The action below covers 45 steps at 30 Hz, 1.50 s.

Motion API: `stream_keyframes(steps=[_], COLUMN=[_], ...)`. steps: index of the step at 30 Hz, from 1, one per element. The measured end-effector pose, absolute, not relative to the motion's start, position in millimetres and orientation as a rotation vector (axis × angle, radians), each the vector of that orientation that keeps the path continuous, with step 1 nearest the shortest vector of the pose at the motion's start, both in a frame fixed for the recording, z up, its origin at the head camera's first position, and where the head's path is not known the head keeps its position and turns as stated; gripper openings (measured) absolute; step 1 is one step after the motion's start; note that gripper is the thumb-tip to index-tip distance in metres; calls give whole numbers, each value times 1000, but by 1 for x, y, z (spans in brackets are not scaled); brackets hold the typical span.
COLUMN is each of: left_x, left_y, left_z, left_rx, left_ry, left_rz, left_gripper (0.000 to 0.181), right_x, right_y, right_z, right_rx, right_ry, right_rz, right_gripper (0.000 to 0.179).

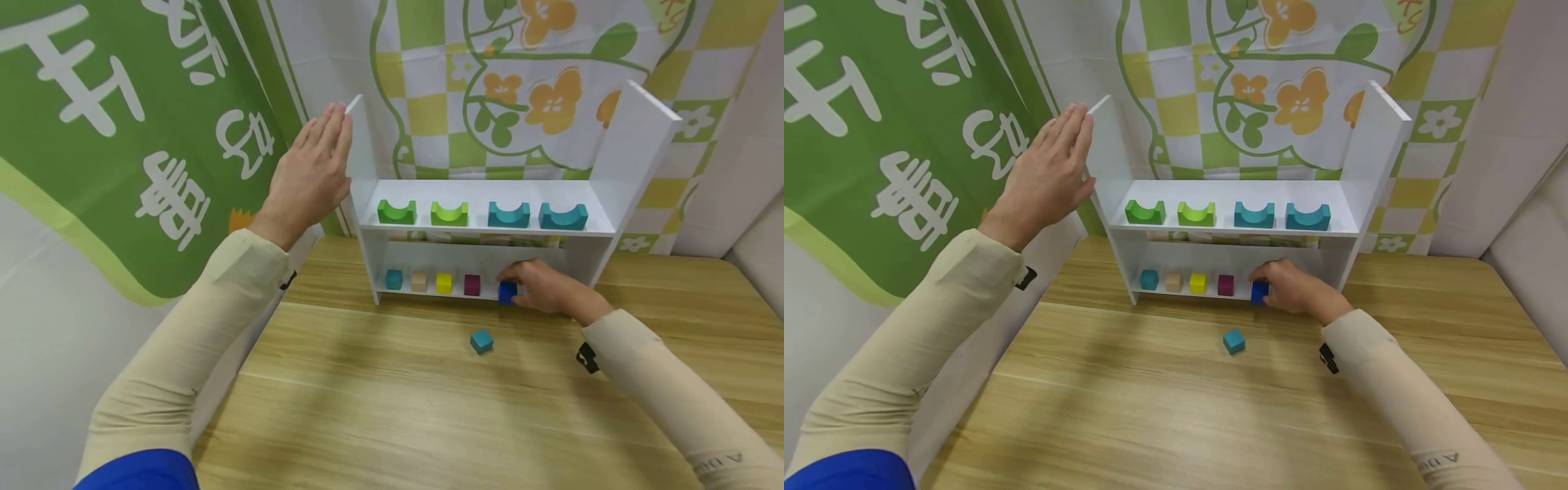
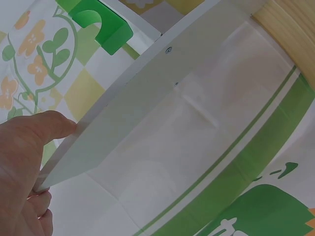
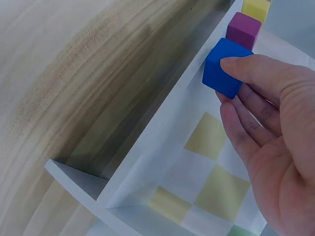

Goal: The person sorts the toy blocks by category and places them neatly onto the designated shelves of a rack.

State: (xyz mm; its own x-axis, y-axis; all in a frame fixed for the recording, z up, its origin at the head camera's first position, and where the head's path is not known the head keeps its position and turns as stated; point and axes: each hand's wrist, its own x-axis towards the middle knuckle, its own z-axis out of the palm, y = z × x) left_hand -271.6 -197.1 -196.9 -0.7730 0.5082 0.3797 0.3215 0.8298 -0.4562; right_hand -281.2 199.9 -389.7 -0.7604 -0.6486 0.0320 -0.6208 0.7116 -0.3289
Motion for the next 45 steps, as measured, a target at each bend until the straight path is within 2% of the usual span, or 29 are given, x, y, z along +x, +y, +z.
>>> stream_keyframes(steps=[18, 29, 38, 45], left_x=[-272, -271, -272, -272], left_y=[-192, -192, -195, -196], left_z=[-197, -197, -196, -196], left_rx=[-632, -620, -616, -602], left_ry=[-2501, -2513, -2509, -2529], left_rz=[503, 511, 523, 519], left_gripper=[77, 78, 79, 80], right_x=[-289, -288, -271, -255], right_y=[205, 201, 194, 183], right_z=[-397, -393, -378, -387], right_rx=[-977, -1028, -1159, -1291], right_ry=[2852, 2886, 2853, 2736], right_rz=[-492, -449, -454, -457], right_gripper=[41, 46, 44, 40])
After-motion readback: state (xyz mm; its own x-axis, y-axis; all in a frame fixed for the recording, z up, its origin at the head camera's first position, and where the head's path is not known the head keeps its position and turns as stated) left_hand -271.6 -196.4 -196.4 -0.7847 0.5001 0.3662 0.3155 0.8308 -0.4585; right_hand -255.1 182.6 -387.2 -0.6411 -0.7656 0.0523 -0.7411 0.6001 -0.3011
